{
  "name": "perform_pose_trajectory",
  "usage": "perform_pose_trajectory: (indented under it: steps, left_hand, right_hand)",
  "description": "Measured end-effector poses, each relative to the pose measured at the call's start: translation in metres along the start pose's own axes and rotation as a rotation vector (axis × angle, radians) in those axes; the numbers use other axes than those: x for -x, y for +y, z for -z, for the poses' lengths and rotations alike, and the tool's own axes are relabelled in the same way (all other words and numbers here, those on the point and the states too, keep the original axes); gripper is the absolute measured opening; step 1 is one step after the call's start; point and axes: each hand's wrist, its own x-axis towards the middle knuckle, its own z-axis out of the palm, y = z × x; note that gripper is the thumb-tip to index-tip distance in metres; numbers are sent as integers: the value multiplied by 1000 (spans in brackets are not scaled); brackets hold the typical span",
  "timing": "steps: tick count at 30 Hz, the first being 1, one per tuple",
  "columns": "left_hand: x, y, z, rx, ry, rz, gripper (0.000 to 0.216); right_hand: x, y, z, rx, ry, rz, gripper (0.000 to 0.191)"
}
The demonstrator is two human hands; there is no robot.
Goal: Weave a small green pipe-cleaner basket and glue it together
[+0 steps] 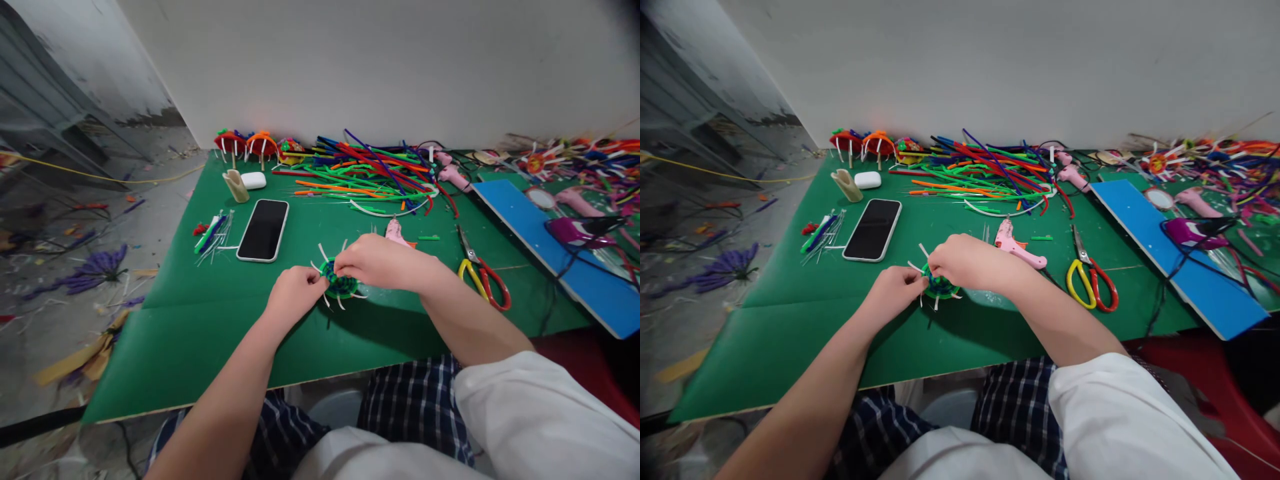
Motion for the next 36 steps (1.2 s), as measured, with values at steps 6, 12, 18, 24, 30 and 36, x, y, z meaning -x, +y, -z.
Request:
perform_pose_trajectory:
  steps: [6, 12, 18, 24, 30, 36]
  left_hand:
    - [0, 0, 0, 19, 0, -2, 31]
    - [0, -1, -1, 21, 7, -15, 32]
    - [0, -1, -1, 7, -3, -6, 31]
    - [-1, -1, -1, 1, 0, -13, 31]
    - [0, -1, 0, -4, -7, 4, 32]
    - [0, -1, 0, 14, -3, -1, 33]
  right_hand:
    - [0, 1, -1, -12, 7, 1, 22]
    - [1, 1, -1, -26, 3, -1, 22]
    - [1, 2, -1, -18, 2, 1, 22]
    - [0, 3, -3, -17, 11, 6, 22]
    - [0, 2, -4, -1, 18, 14, 21]
    - [1, 2, -4, -5, 17, 20, 22]
